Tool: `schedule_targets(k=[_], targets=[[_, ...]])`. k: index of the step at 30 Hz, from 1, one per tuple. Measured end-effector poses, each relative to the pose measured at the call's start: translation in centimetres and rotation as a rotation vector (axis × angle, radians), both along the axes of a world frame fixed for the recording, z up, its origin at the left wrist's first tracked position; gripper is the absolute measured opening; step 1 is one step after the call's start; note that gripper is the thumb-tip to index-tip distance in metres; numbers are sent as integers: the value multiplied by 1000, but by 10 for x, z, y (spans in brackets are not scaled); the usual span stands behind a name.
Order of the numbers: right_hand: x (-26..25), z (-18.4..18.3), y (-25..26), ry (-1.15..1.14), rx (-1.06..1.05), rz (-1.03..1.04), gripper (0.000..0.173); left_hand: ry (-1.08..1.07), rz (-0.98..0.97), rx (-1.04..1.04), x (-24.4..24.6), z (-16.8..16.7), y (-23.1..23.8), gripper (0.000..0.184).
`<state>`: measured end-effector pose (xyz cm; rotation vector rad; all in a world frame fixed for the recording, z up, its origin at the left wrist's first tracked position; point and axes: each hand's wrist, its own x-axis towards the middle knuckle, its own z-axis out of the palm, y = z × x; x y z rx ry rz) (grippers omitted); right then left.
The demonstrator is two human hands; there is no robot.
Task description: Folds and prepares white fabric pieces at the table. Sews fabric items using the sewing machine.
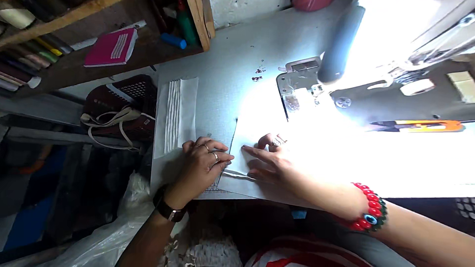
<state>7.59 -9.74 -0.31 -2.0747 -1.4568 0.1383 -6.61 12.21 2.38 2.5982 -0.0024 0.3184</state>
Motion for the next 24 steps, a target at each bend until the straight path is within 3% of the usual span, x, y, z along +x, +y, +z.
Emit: schedule_targets(k=[9,14,17,24], targets=[[2,1,-9,-17,58,5,43,93,-40,10,3,-1,3,14],[36,25,-98,231,162,-201,23,59,-20,54,-3,-3,1,15],[45,20,-147,262,136,-366,22,53,-16,69,-2,-3,2,18],[27,-10,-164,116,121,-360,22,73,-29,100,0,1,1,19]])
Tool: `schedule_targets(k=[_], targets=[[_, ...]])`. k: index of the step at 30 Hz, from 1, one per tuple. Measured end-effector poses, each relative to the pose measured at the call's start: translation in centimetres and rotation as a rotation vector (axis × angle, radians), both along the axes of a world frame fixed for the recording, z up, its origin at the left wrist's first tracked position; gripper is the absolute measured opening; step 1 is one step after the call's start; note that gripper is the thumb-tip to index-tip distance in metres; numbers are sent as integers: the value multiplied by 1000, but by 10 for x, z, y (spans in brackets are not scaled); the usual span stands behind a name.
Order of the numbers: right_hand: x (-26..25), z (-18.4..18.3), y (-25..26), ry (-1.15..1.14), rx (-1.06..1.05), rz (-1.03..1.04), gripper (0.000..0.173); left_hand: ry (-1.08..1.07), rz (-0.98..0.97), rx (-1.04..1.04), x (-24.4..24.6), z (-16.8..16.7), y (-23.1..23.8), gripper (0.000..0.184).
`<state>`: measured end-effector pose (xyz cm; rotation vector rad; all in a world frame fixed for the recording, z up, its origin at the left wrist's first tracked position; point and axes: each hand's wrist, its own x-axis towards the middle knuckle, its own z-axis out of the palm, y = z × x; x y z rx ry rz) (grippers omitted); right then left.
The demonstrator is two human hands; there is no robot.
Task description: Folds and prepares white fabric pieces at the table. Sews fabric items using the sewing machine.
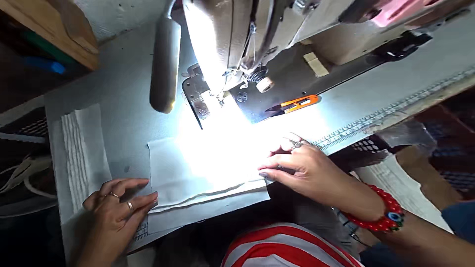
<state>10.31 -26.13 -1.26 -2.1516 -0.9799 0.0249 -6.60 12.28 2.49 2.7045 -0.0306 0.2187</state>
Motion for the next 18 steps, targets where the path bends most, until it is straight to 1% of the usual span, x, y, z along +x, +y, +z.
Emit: schedule_targets(k=[4,11,14,16,17,18], targets=[[-4,-3,-1,-100,-66,45,23,24,9,15,-1,4,-2,19],[-7,4,-2,-311,-161,111,24,11,24,39,-3,2,-5,21],[-13,6,3,-404,-174,138,25,0,39,-15,-6,1,-8,21],[-28,10,4,-351,-100,188,26,-18,36,-170,-7,7,-10,17],[-39,13,2,-249,-25,240,24,-34,18,-272,-4,15,-10,16],[-50,14,-1,-112,28,300,22,-47,-13,-364,2,25,-12,20]])
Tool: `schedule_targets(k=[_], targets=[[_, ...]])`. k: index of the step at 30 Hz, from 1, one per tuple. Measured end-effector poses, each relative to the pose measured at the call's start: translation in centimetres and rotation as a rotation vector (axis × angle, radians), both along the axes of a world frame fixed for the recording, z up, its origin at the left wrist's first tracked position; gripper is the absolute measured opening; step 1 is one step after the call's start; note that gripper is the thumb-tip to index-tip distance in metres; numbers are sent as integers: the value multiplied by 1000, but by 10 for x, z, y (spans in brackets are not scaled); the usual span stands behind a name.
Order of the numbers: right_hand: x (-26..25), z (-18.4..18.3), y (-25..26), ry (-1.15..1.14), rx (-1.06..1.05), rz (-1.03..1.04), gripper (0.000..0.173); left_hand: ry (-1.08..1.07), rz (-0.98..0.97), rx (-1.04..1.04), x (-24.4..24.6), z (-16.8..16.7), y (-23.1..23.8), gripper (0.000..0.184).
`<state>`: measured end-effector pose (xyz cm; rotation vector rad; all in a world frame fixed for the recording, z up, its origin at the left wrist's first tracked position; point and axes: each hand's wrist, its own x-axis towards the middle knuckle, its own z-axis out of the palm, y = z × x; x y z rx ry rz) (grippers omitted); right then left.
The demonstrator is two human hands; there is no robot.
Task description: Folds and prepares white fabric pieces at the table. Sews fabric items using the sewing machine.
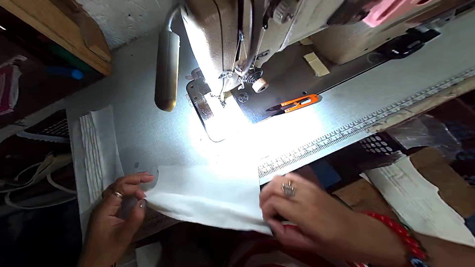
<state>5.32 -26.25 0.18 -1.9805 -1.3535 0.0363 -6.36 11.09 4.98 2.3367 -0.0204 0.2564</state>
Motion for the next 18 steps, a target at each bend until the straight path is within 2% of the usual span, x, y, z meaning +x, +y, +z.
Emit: schedule_targets(k=[2,5,7,9,11,13,14,18], targets=[[-12,-1,-7,202,-26,56,20,-6,-37,-51,26,15,-13,26],[7,4,2,238,-18,-141,31,56,-140,-22,88,11,-45,13],[33,11,24,241,46,-263,40,128,-277,-161,128,4,-66,7],[57,12,48,344,119,-286,36,176,-370,-304,151,4,-84,8],[71,7,63,501,218,-286,23,182,-386,-320,159,5,-89,10],[78,5,65,608,250,-286,19,194,-349,-313,160,2,-85,27],[80,4,64,645,242,-287,18,190,-323,-323,159,-1,-83,28],[81,3,62,636,190,-294,19,178,-245,-375,156,-8,-86,16]])
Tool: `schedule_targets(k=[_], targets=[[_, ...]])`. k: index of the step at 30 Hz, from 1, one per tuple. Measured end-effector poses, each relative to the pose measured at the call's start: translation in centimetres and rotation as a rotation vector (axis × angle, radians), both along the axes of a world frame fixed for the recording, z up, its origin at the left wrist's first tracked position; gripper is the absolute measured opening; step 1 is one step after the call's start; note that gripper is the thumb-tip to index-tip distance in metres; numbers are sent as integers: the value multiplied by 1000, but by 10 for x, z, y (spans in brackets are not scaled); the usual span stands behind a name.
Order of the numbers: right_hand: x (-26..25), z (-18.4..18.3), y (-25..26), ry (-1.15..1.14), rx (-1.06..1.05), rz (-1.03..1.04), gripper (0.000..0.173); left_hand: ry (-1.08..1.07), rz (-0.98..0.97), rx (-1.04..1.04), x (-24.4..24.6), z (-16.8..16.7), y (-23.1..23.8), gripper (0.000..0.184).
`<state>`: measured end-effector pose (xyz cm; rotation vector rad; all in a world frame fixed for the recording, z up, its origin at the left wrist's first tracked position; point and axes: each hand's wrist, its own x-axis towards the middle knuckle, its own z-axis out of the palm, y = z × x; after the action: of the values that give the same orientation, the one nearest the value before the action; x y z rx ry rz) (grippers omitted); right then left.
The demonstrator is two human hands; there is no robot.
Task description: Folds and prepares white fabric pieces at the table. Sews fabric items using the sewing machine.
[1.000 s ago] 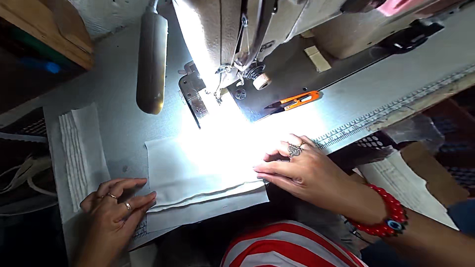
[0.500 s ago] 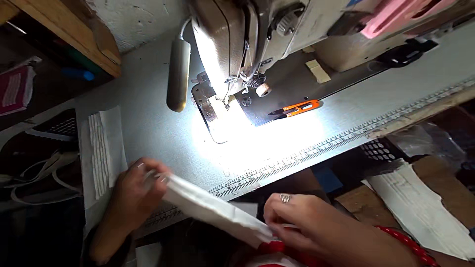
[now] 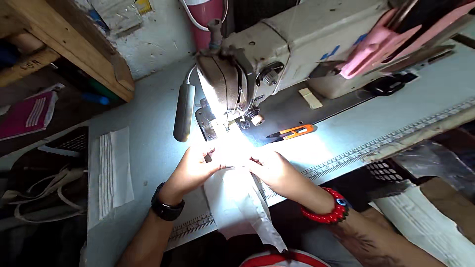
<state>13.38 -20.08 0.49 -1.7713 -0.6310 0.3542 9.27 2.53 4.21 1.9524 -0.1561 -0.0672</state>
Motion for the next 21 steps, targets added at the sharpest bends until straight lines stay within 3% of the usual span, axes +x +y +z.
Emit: schedule_targets(k=[13,18,21], targets=[[-1,-4,3,-92,4,-112,21,27,22,-5,0,-4,-1,7],[-1,-5,3,-101,2,-85,21,127,6,36,5,-5,-4,16],[0,-5,0,-79,-5,-54,18,159,79,28,9,-4,-13,11]])
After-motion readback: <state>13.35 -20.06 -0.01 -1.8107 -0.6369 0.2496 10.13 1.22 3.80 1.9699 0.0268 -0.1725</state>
